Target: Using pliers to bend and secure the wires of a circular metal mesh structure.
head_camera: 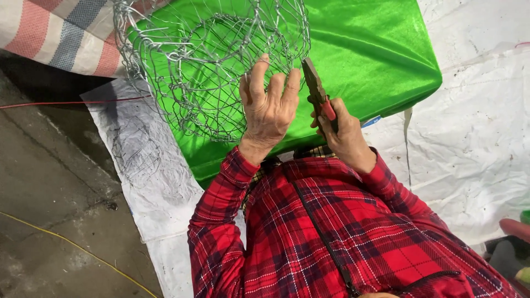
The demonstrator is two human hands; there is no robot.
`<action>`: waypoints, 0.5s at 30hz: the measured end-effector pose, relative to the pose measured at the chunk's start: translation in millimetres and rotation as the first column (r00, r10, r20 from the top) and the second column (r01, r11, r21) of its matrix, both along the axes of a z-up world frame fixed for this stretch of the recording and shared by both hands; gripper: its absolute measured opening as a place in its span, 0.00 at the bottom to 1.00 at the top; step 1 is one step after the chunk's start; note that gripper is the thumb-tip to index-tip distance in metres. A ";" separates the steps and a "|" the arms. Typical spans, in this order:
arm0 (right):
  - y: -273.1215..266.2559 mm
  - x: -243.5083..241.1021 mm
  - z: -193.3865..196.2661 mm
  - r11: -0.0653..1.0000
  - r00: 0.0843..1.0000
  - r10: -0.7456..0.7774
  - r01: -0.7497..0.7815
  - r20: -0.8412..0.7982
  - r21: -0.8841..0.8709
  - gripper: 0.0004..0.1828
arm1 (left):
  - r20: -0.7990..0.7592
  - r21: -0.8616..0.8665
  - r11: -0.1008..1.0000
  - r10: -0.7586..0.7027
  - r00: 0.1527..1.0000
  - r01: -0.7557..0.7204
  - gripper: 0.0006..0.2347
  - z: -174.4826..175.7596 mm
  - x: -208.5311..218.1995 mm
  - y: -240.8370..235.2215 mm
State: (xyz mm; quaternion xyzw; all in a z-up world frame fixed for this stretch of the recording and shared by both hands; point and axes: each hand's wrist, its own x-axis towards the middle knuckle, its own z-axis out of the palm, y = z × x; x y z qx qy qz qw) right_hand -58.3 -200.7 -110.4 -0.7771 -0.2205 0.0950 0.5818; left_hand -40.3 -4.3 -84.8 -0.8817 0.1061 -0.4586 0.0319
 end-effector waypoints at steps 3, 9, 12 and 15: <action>-20.9 4.0 7.8 0.991 0.986 0.126 -0.129 -0.113 -0.020 0.16 | -0.025 -0.011 1.000 0.001 1.000 -0.001 0.08 4.6 -3.4 -3.1; -22.7 4.7 95.9 0.945 0.805 0.262 -0.103 -0.532 0.310 0.09 | 0.002 -0.003 1.000 -0.003 1.000 0.003 0.08 2.7 -0.2 -3.4; -12.0 9.0 108.1 0.871 0.746 0.355 -0.044 -0.564 0.489 0.11 | -0.011 -0.021 1.000 -0.013 1.000 0.013 0.09 8.3 -3.8 -4.3; -17.6 18.3 72.1 0.831 0.709 0.397 -0.008 -0.583 0.556 0.11 | 0.008 -0.022 0.999 -0.025 1.000 0.026 0.08 -0.8 -1.1 -1.3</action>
